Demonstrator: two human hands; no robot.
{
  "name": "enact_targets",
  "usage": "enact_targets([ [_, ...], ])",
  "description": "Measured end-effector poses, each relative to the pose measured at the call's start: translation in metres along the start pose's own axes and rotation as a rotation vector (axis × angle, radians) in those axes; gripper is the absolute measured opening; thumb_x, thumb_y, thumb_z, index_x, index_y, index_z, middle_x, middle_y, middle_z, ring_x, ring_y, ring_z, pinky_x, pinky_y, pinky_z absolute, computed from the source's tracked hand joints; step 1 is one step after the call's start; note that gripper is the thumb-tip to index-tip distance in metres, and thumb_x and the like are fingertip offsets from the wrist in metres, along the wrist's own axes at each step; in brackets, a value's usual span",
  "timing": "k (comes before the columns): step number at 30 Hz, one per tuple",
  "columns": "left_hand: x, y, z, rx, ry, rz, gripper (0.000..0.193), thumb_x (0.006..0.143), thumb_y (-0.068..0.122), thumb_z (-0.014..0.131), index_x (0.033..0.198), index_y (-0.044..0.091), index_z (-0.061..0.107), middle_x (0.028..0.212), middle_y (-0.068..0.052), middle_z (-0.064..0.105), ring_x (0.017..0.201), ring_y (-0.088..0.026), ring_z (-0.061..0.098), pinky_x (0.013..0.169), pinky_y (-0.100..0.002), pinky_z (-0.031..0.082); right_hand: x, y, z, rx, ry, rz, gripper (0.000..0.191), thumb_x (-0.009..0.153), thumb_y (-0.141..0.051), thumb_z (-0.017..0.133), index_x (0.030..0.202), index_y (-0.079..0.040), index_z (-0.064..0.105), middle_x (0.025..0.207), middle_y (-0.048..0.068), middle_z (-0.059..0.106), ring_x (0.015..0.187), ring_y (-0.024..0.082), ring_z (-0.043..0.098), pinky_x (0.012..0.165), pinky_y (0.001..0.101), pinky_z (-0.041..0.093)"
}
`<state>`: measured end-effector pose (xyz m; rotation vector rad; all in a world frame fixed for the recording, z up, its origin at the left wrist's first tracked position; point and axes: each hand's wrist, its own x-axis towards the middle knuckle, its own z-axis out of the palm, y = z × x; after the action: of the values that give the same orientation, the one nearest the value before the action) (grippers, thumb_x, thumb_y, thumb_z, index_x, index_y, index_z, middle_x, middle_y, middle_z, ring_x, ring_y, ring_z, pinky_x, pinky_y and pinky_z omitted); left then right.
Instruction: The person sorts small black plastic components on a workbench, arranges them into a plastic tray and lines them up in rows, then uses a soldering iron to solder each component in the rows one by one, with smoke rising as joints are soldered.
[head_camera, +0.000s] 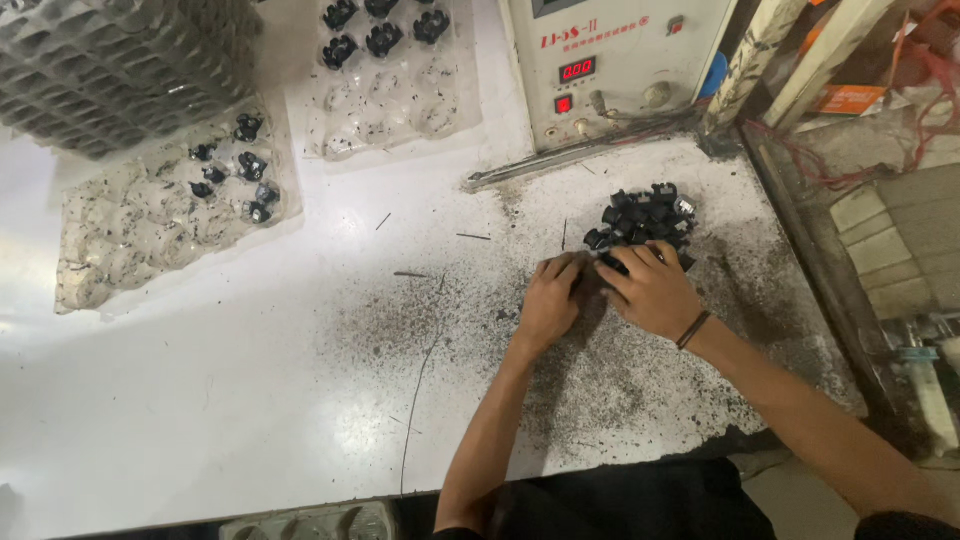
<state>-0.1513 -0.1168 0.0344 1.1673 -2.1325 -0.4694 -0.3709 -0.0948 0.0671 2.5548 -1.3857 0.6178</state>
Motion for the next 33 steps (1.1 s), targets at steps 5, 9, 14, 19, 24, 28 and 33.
enact_targets([
  [5,-0.005,0.009,-0.014,0.008,-0.004,-0.143,0.055,0.073,0.000,0.070,0.128,0.006,0.068,0.123,-0.015,0.068,0.107,-0.038,0.066,0.087,-0.046,0.058,0.000,-0.012,0.009,-0.104,0.089,-0.007,0.026,0.086,-0.018,0.076,0.111,-0.009,0.077,0.112,0.010,0.068,0.104,0.025,0.060,0.096,0.0478,0.042],
  [9,-0.007,0.008,-0.029,0.086,0.043,-0.145,0.040,0.074,0.017,0.085,0.111,0.008,0.072,0.110,-0.014,0.069,0.096,-0.036,0.069,0.081,-0.047,0.060,0.006,-0.008,0.022,-0.068,0.122,-0.071,0.017,0.088,-0.008,0.074,0.104,-0.006,0.079,0.103,0.007,0.071,0.098,0.021,0.062,0.094,0.0391,0.045],
  [14,-0.003,0.007,-0.041,0.208,-0.154,-0.109,0.032,0.079,0.017,0.083,0.109,0.011,0.074,0.107,-0.013,0.070,0.102,-0.034,0.071,0.084,-0.046,0.060,-0.007,-0.029,0.025,0.319,0.082,0.045,0.012,0.088,-0.017,0.076,0.093,-0.006,0.079,0.091,0.006,0.074,0.087,0.020,0.064,0.082,0.0346,0.046],
  [19,0.012,0.005,-0.062,0.035,-0.230,-0.127,0.056,0.070,0.015,0.084,0.124,0.010,0.069,0.105,-0.017,0.069,0.096,-0.039,0.069,0.084,-0.048,0.057,-0.011,-0.037,0.009,0.140,0.081,-0.081,0.025,0.082,-0.027,0.077,0.086,-0.002,0.077,0.089,0.009,0.075,0.085,0.022,0.068,0.081,0.0386,0.047],
  [24,0.020,-0.002,-0.075,-0.034,-0.336,-0.096,0.045,0.077,0.016,0.079,0.120,0.009,0.071,0.102,-0.017,0.071,0.098,-0.038,0.068,0.085,-0.048,0.055,-0.007,-0.047,-0.007,0.177,-0.107,0.165,0.009,0.084,-0.018,0.077,0.084,-0.009,0.079,0.073,0.007,0.074,0.070,0.022,0.069,0.076,0.0372,0.052],
  [28,0.018,-0.009,-0.069,-0.061,-0.273,-0.062,0.032,0.084,0.013,0.072,0.115,0.010,0.076,0.100,-0.015,0.072,0.097,-0.037,0.069,0.088,-0.046,0.056,-0.012,-0.071,-0.005,0.332,-0.017,0.280,0.013,0.080,-0.021,0.079,0.074,-0.010,0.076,0.064,0.006,0.071,0.063,0.024,0.069,0.071,0.0394,0.055],
  [33,0.014,-0.017,-0.064,-0.124,-0.330,-0.028,0.029,0.086,0.013,0.070,0.115,0.009,0.077,0.097,-0.016,0.071,0.095,-0.036,0.069,0.086,-0.046,0.056,0.006,-0.081,0.012,0.280,0.018,0.263,0.017,0.086,-0.020,0.076,0.074,-0.008,0.074,0.069,0.008,0.072,0.064,0.023,0.069,0.069,0.0371,0.054],
])
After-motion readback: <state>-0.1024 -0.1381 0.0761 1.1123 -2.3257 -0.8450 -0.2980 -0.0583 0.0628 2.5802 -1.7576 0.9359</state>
